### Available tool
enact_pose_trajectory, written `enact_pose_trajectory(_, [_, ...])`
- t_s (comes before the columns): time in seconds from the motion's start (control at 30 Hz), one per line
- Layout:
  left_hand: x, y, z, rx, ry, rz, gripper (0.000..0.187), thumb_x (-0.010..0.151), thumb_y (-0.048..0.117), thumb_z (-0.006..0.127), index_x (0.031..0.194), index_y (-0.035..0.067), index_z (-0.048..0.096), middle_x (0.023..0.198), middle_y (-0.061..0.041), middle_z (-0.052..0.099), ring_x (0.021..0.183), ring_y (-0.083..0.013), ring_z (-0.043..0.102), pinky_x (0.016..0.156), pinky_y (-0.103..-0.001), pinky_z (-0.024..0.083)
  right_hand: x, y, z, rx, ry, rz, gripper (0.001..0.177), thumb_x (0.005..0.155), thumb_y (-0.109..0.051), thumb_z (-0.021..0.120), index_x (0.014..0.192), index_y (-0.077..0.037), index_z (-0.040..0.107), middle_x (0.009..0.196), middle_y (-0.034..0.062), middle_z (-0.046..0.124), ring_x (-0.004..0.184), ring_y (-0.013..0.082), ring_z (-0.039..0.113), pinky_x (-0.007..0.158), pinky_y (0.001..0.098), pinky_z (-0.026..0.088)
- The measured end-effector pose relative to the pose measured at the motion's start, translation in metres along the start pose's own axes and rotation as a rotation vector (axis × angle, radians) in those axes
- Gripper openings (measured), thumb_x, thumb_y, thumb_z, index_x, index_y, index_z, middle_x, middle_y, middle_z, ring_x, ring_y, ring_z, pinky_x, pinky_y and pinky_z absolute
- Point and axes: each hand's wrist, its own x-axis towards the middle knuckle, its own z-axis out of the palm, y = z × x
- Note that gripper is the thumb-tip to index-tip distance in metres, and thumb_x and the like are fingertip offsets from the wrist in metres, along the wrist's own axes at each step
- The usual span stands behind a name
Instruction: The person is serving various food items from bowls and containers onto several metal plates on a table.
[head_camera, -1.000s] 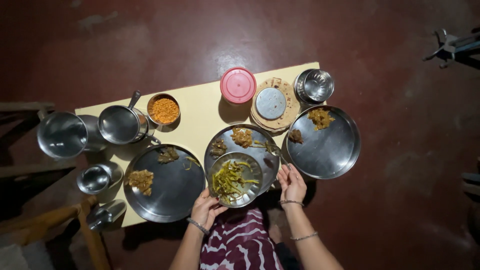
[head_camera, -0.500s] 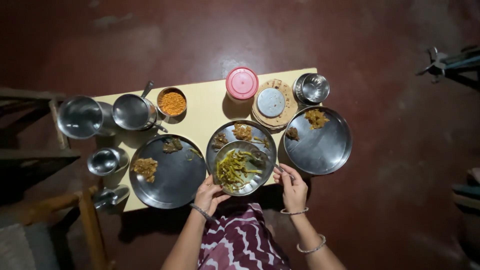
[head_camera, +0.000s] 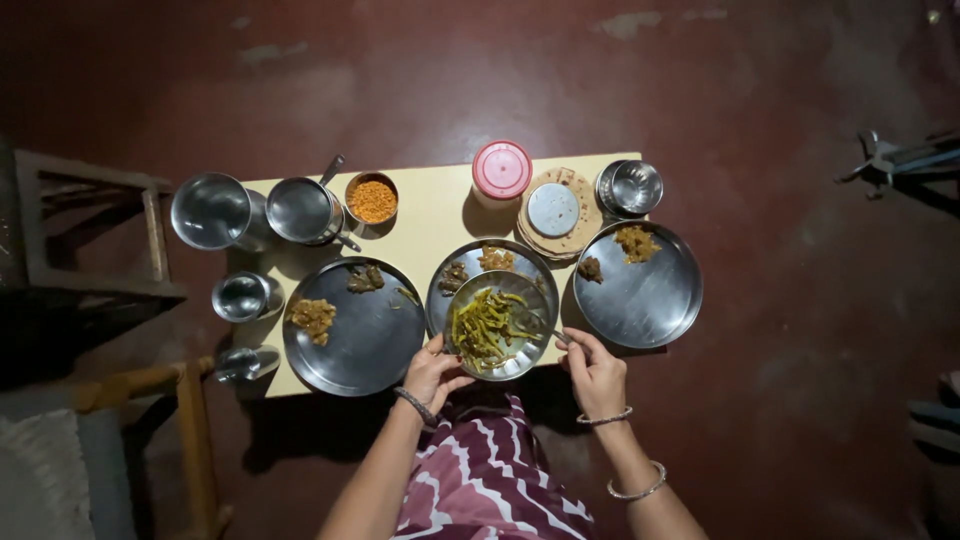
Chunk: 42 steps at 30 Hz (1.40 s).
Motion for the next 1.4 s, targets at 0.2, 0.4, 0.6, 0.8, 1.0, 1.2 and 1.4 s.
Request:
enact_pose_trajectory(0.2, [-0.009,0.010,0.015,-0.014,-0.017,0.027,0.053,0.084,0.002,0.059,0.137,0.011,0.059,0.109,-0.008,0.076,0.090,-0.0204,0.075,0.078,-0.044,0.065,-0.006,-0.004,0.004,0.027,-0.059,0.061,0.028,0.097,-0.011,0.059,0.117,0.001,0.074,0.092,0.0096,0.083,0.068,0.0103,0.073,0.065,0.0256,0.059])
enact_pose_trajectory(0.4, [-0.015,0.009,0.018,0.001,-0.029,0.035,0.055,0.085,0.003,0.061,0.139,0.013,0.060,0.107,-0.008,0.076,0.087,-0.0192,0.074,0.073,-0.040,0.064,0.002,0.039,0.016,0.533,-0.245,0.341,0.031,0.099,-0.011,0.054,0.121,0.005,0.068,0.096,0.0175,0.078,0.071,0.0136,0.072,0.064,0.0262,0.061])
enact_pose_trajectory(0.6, [-0.021,0.004,0.010,-0.011,-0.035,0.037,0.051,0.085,0.003,0.061,0.136,0.012,0.062,0.106,-0.007,0.075,0.086,-0.0182,0.074,0.072,-0.039,0.064,0.000,0.046,0.014,0.603,-0.225,0.442,0.033,0.099,-0.010,0.052,0.121,0.009,0.068,0.095,0.0197,0.078,0.069,0.0167,0.070,0.063,0.0279,0.059])
enact_pose_trajectory(0.8, [-0.022,0.001,0.007,-0.047,-0.034,0.041,0.050,0.085,0.001,0.060,0.133,0.013,0.063,0.106,-0.007,0.075,0.088,-0.0188,0.074,0.074,-0.041,0.064,0.000,0.063,0.000,0.632,-0.202,0.329,0.029,0.099,-0.007,0.054,0.119,0.009,0.067,0.094,0.0211,0.077,0.071,0.0188,0.073,0.064,0.0301,0.061])
enact_pose_trajectory(1.0, [-0.021,0.005,0.014,-0.053,-0.073,0.053,0.047,0.085,0.001,0.058,0.131,0.011,0.063,0.108,-0.007,0.076,0.090,-0.0212,0.075,0.077,-0.044,0.065,-0.014,0.025,-0.012,0.488,-0.103,0.190,0.029,0.102,-0.008,0.055,0.122,0.009,0.067,0.098,0.0213,0.077,0.072,0.0177,0.072,0.066,0.0284,0.060])
enact_pose_trajectory(1.2, [-0.013,0.003,0.021,-0.027,-0.081,0.068,0.052,0.085,0.001,0.058,0.136,0.011,0.061,0.110,-0.009,0.074,0.091,-0.0222,0.075,0.077,-0.047,0.065,-0.006,0.021,-0.027,0.604,-0.158,0.335,0.032,0.099,-0.008,0.053,0.122,0.010,0.065,0.096,0.0212,0.076,0.070,0.0190,0.072,0.064,0.0301,0.060])
enact_pose_trajectory(1.4, [-0.016,0.013,0.039,-0.014,-0.091,0.048,0.054,0.086,0.001,0.057,0.139,0.011,0.058,0.113,-0.010,0.074,0.092,-0.0214,0.076,0.077,-0.044,0.066,-0.006,-0.009,-0.036,0.669,-0.108,0.409,0.034,0.099,-0.007,0.049,0.123,0.012,0.064,0.093,0.0218,0.075,0.066,0.0191,0.068,0.060,0.0287,0.056])
